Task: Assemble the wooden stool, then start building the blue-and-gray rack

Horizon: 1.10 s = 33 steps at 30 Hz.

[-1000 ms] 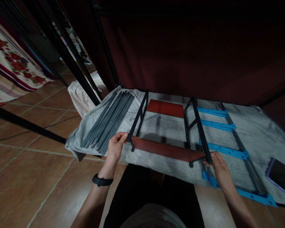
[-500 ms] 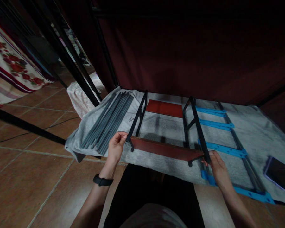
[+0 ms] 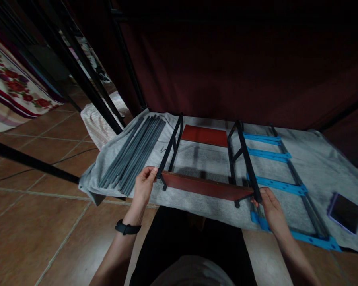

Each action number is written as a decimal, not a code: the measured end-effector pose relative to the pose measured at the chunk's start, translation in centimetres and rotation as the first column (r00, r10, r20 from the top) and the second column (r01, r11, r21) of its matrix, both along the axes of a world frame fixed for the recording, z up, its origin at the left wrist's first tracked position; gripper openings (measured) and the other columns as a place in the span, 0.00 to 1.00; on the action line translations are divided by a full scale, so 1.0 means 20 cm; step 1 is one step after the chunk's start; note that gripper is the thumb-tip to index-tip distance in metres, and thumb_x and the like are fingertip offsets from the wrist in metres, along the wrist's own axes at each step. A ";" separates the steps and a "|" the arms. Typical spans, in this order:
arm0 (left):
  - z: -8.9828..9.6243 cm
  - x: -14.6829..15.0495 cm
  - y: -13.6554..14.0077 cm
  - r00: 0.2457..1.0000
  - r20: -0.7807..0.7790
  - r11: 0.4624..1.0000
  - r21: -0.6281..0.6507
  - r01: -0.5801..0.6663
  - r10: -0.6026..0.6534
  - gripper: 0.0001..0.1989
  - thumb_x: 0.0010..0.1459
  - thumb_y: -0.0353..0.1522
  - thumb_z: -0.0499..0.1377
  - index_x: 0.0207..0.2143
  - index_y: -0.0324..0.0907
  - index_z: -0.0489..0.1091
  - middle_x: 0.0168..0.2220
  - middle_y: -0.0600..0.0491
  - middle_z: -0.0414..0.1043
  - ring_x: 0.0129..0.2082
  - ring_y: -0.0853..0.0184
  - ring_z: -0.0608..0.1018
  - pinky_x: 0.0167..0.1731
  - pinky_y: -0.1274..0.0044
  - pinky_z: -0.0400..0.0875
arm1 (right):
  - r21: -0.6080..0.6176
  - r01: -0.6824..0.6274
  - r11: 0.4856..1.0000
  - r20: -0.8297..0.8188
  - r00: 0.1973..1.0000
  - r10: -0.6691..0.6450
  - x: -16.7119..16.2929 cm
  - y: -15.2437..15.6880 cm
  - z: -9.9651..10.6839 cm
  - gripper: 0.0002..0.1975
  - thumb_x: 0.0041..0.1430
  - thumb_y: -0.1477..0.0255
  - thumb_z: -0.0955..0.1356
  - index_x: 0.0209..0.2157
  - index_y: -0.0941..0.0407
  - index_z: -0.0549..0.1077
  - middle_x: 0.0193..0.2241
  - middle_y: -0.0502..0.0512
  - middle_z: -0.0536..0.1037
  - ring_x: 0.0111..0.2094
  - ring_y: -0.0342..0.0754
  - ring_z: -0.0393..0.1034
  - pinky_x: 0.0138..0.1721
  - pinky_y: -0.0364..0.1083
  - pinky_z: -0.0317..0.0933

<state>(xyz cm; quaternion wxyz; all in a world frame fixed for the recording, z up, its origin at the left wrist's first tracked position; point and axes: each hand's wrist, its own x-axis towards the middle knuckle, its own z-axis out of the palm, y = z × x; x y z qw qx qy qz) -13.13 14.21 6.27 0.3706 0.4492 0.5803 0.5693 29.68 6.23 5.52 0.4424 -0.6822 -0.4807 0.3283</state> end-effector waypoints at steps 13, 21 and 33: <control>-0.02 0.00 0.01 0.999 -0.025 0.998 0.056 -0.019 0.020 0.12 0.53 0.40 0.63 0.32 0.40 0.72 0.29 0.54 0.71 0.29 0.69 0.70 0.33 0.77 0.64 | -0.012 0.045 0.999 -0.045 0.998 -0.046 -0.01 0.01 -0.01 0.24 0.61 0.45 0.61 0.29 0.52 0.66 0.21 0.48 0.69 0.26 0.47 0.67 0.32 0.46 0.62; 0.00 0.01 0.00 0.999 0.050 1.000 0.012 -0.011 0.011 0.16 0.51 0.42 0.65 0.35 0.39 0.73 0.29 0.54 0.71 0.28 0.70 0.70 0.31 0.78 0.64 | -0.015 0.030 0.999 -0.050 0.998 -0.030 0.01 0.00 -0.03 0.23 0.62 0.46 0.61 0.30 0.52 0.67 0.22 0.48 0.69 0.26 0.46 0.67 0.32 0.46 0.62; 0.00 -0.03 0.01 1.000 -0.003 0.999 -0.048 0.011 -0.011 0.17 0.50 0.44 0.66 0.33 0.40 0.73 0.27 0.56 0.69 0.26 0.70 0.68 0.29 0.78 0.63 | 0.027 0.034 0.999 0.013 0.999 -0.034 -0.02 0.02 0.01 0.22 0.62 0.47 0.61 0.29 0.50 0.66 0.25 0.49 0.69 0.29 0.49 0.65 0.34 0.48 0.63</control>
